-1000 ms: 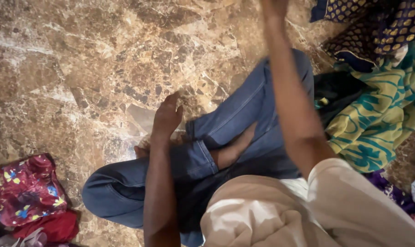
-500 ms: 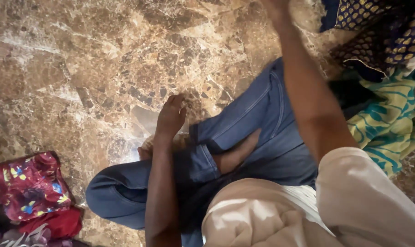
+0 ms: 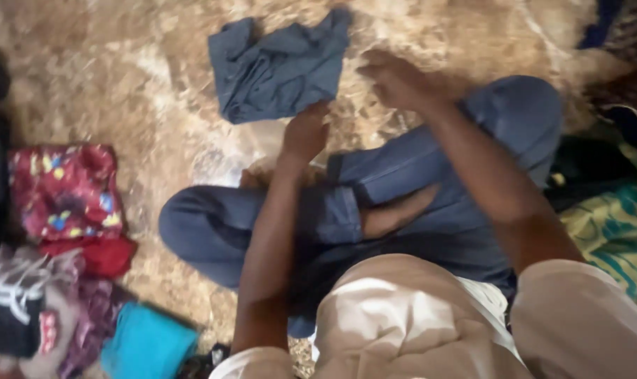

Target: Fold various pieces of clothing and fabric on a marble-patterned floor.

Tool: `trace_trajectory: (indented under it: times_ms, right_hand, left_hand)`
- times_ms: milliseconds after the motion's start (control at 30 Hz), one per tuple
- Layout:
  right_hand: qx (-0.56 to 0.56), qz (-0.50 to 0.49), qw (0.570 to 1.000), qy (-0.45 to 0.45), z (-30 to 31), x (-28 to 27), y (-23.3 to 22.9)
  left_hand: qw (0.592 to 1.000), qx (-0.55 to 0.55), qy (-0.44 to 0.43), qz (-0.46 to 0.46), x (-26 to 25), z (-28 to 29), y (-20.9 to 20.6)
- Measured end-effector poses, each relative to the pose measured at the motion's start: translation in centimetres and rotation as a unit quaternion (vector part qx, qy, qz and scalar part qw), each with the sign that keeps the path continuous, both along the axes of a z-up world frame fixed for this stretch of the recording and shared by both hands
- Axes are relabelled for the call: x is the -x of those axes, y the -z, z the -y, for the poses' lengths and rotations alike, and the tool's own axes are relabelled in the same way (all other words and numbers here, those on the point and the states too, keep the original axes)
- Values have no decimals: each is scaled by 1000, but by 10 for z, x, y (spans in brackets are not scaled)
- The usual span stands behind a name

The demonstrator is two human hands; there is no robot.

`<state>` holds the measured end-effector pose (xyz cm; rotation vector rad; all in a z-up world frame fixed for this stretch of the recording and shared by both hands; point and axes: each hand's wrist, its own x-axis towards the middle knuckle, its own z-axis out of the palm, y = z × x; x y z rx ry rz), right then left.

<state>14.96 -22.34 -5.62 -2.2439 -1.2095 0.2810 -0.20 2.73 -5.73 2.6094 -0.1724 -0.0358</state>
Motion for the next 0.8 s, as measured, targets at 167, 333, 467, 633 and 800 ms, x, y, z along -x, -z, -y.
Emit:
trace_trajectory:
  times_ms: [167,333,467,633,800]
  right_hand:
    - [-5,-24,1000,-5,-12,12,-37]
    - [-58,-31,997,-48,-35,30,-50]
    - [5,102,987,-121,-44,40,-42]
    - [-37,72,989,-123,-40,40,-35]
    - [-28,76,991,-107,-24,27,-33]
  left_hand:
    - [999,16,-30,2,-1,14,-20]
    - [998,35,-41,24,-1,17,-39]
    - [995,41,-48,82,-12,11,-32]
    - [962,-50,-162,216,-31,-27,-36]
    - [966,-84,-238,61,-31,-57,-20]
